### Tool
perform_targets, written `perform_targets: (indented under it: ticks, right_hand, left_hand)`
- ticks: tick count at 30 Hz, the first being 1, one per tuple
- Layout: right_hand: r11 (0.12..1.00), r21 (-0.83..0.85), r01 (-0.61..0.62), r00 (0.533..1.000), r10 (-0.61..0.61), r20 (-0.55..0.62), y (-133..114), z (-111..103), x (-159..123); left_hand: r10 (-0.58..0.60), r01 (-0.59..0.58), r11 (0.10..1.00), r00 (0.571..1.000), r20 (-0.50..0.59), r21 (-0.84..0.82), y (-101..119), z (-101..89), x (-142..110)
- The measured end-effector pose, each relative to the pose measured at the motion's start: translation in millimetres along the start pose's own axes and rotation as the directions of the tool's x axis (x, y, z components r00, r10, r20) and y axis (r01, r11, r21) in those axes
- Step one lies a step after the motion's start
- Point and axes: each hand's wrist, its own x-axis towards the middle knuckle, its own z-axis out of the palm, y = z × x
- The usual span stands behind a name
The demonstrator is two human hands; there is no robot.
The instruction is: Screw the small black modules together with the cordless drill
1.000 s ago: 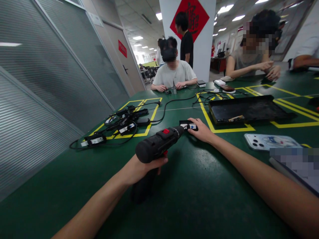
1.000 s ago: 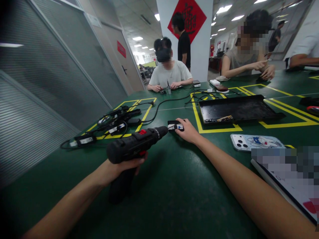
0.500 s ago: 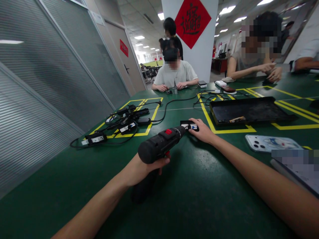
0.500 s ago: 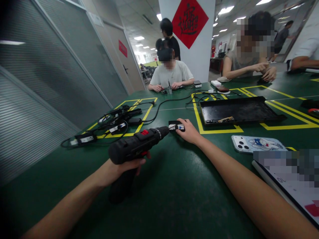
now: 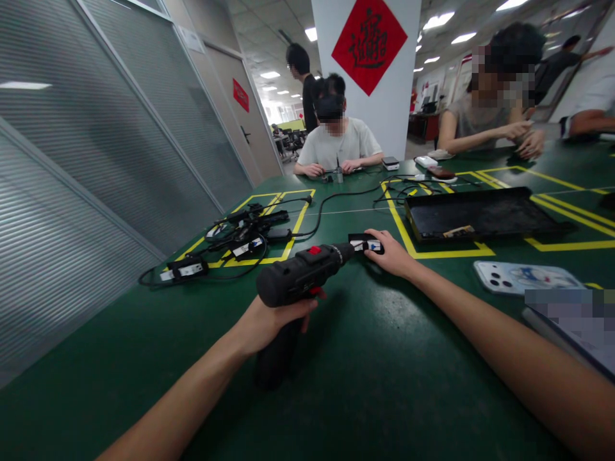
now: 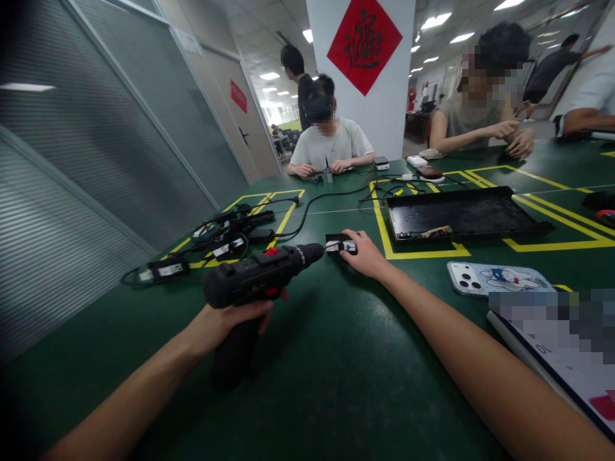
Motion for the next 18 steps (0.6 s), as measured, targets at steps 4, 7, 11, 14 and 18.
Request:
perform_targets:
  ticks: [4, 7, 11, 14, 18]
  right_hand:
    - [1.0, 0.008, -0.004, 1.0, 0.004, 0.009, 0.6, -0.2, 0.0]
    - [1.0, 0.015, -0.012, 1.0, 0.011, 0.012, 0.4, -0.4, -0.5]
    - [0.999, 0.031, -0.029, 1.0, 0.028, 0.006, -0.2, -1.3, -0.2]
    - [0.998, 0.047, -0.041, 0.999, 0.042, -0.009, -0.5, -1.8, 1.5]
    - [0.997, 0.057, -0.05, 0.998, 0.051, -0.026, -0.5, -1.9, 3.4]
  left_hand:
    - [-0.008, 0.008, 1.0, 1.0, 0.0, 0.0, 0.6, -0.1, -0.3]
    - [-0.021, 0.021, 1.0, 1.0, 0.008, 0.012, 3.1, -0.2, -0.2]
    - [-0.034, 0.033, 0.999, 0.999, 0.014, 0.021, 6.8, -0.3, -0.7]
    - [-0.026, 0.026, 0.999, 1.0, 0.004, 0.027, 7.1, -0.3, -1.0]
    - [-0.003, 0.003, 1.0, 1.0, -0.003, 0.027, 3.3, -0.3, -0.3]
